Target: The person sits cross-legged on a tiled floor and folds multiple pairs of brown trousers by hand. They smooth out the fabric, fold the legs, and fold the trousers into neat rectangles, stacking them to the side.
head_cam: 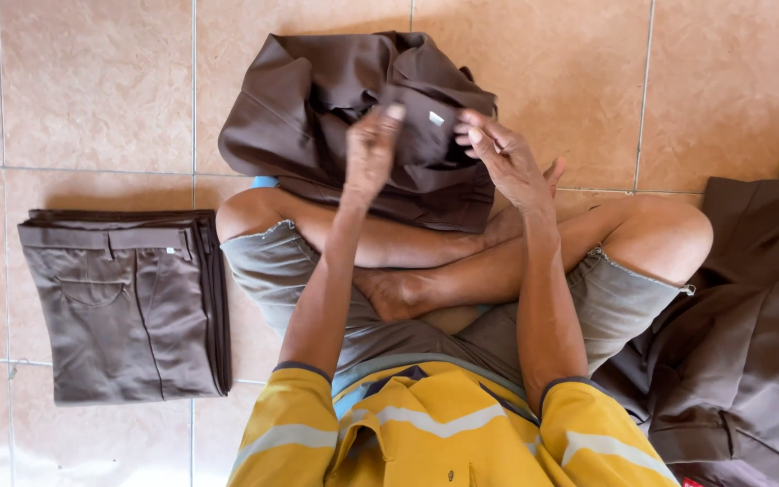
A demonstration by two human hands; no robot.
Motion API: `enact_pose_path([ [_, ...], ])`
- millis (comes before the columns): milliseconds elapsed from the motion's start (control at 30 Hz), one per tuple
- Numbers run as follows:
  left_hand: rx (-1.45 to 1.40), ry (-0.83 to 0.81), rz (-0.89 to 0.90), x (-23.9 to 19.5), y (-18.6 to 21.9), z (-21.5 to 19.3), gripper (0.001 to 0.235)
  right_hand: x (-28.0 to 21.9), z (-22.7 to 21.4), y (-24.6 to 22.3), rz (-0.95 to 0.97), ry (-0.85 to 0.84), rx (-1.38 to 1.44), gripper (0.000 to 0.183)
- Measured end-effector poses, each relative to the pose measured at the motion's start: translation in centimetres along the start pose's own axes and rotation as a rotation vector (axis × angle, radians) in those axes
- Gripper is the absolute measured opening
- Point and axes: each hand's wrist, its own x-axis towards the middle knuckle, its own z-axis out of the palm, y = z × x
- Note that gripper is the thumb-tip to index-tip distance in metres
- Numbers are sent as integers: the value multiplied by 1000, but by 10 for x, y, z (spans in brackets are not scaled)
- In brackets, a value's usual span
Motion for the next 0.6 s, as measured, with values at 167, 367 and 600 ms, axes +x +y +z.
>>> enact_pose_path([
  [167, -678, 793, -569, -28, -191, -114, 54, -4, -5, 25, 381, -91, -396, 40],
  [367, -784, 814, -442, -34, -126, -105, 35, -11, -22, 48, 754, -251, -800, 77],
  [600, -747, 841, -422, -26, -142, -113, 35, -20, -10, 102, 521, -112, -814, 36],
])
